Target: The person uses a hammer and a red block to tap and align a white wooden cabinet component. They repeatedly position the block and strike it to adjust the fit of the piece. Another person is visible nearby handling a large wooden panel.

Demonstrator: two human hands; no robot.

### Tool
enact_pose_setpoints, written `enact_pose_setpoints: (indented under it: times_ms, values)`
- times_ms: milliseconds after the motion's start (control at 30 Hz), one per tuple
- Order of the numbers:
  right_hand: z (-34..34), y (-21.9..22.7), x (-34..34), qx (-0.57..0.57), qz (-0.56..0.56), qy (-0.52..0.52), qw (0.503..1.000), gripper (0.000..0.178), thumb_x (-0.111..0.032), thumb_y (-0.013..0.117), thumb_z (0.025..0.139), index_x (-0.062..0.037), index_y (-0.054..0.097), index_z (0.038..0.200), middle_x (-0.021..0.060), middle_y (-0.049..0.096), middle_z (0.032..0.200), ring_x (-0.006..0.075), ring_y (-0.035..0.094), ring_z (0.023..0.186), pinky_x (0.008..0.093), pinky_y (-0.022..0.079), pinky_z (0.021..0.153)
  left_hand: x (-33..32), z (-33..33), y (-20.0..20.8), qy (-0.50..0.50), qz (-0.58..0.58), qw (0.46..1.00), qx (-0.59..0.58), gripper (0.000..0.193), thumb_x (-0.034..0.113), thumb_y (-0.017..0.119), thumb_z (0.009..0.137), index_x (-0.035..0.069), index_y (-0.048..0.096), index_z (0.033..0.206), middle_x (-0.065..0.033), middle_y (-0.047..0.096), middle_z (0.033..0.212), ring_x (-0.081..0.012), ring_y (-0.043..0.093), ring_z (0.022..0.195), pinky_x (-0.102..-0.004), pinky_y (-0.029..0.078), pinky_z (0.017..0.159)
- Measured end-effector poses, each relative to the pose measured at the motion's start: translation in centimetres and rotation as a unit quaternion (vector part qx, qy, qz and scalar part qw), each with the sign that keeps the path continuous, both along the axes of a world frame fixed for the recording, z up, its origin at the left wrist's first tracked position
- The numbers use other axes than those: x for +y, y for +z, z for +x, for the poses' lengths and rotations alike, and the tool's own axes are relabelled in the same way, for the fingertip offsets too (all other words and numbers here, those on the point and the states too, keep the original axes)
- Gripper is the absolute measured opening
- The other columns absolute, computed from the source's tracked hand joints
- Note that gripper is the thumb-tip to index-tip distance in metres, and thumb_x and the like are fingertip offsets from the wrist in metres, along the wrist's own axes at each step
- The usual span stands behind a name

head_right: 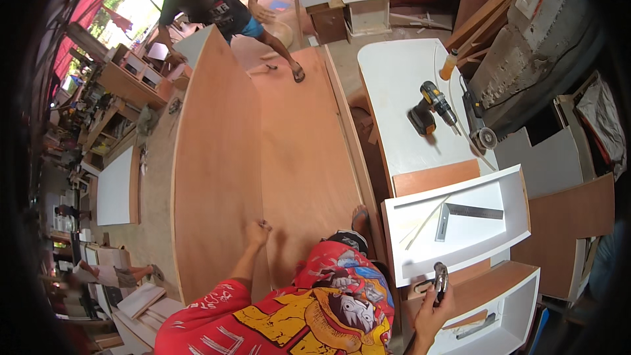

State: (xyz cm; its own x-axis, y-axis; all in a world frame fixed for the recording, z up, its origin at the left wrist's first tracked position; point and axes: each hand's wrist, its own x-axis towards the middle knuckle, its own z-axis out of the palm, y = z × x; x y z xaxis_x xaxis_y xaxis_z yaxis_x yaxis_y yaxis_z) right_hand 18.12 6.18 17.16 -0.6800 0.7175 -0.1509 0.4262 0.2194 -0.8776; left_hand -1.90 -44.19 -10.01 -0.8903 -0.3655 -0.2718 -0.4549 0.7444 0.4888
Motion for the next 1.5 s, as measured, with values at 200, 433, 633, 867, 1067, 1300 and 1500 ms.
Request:
enact_pose_setpoints:
  times_ms: [200,433,633,867,1067,1300,1500]
  values:
    - [-0.2,-2.1,1.4,0.046,0.039,0.051,0.997,0.015,-0.010,0.060,0.103,0.0031,0.064,0.111,0.0035,0.059,0.077,0.0111,0.055,0.065,0.0295,0.044,0.057,5.5,3.3,1.2,-0.083,0.088,0.986,-0.118,0.027,0.022,0.083,0.082,0.003,0.074,0.098,-0.0190,0.076,0.088,-0.0339,0.075,0.082,-0.0444,0.058,0.078]
    - [-0.6,-1.5,1.9,-0.014,-0.020,0.098,0.995,0.020,-0.007,0.060,0.102,0.0061,0.066,0.115,0.0084,0.066,0.084,0.0131,0.065,0.074,0.0312,0.051,0.063,11.0,7.2,1.0,-0.137,0.073,0.980,-0.129,0.035,0.036,0.074,0.093,0.002,0.074,0.103,-0.0261,0.076,0.096,-0.0443,0.075,0.094,-0.0505,0.058,0.081]
    - [-1.0,-1.9,3.4,0.020,0.123,0.189,0.974,0.029,-0.017,0.066,0.101,0.0035,0.070,0.121,0.0236,0.073,0.099,0.0403,0.070,0.092,0.0459,0.054,0.084,17.1,3.3,3.8,-0.136,0.156,0.977,0.044,0.040,0.035,0.062,0.102,0.000,0.069,0.120,-0.0329,0.072,0.099,-0.0473,0.074,0.097,-0.0519,0.058,0.081]
    - [-0.4,0.3,4.1,-0.084,0.104,0.168,0.977,0.032,-0.020,0.066,0.101,0.0016,0.070,0.124,0.0261,0.073,0.100,0.0420,0.071,0.088,0.0439,0.055,0.079,24.2,-3.2,17.1,-0.098,0.502,0.859,0.029,0.040,0.029,0.045,0.116,0.001,0.050,0.144,-0.0107,0.066,0.099,-0.0135,0.063,0.082,-0.0299,0.055,0.077]
    - [0.6,0.0,3.0,-0.101,0.045,0.118,0.987,0.032,-0.018,0.065,0.102,0.0005,0.069,0.128,0.0246,0.074,0.103,0.0403,0.072,0.090,0.0430,0.055,0.083,33.7,-7.4,22.4,-0.177,0.590,0.781,0.105,0.049,0.043,0.049,0.114,0.000,0.051,0.137,-0.0102,0.067,0.097,-0.0187,0.068,0.090,-0.0355,0.058,0.083]
    - [-1.0,0.0,1.6,-0.100,0.054,0.141,0.984,0.028,-0.019,0.065,0.103,0.0021,0.069,0.121,0.0224,0.071,0.090,0.0392,0.068,0.080,0.0432,0.052,0.074,36.6,-10.9,18.3,-0.248,0.616,0.747,-0.024,0.065,0.065,0.037,0.110,0.002,0.056,0.109,-0.0090,0.065,0.088,-0.0217,0.070,0.075,-0.0378,0.062,0.073]
    - [-3.0,-0.7,2.2,-0.084,0.014,0.173,0.981,0.020,-0.017,0.064,0.103,0.0027,0.060,0.104,0.0184,0.059,0.068,0.0369,0.058,0.063,0.0453,0.044,0.063,37.5,-11.1,16.9,-0.246,0.613,0.750,-0.048,0.068,0.067,0.034,0.110,0.003,0.055,0.107,-0.0083,0.065,0.087,-0.0215,0.070,0.074,-0.0374,0.063,0.071]
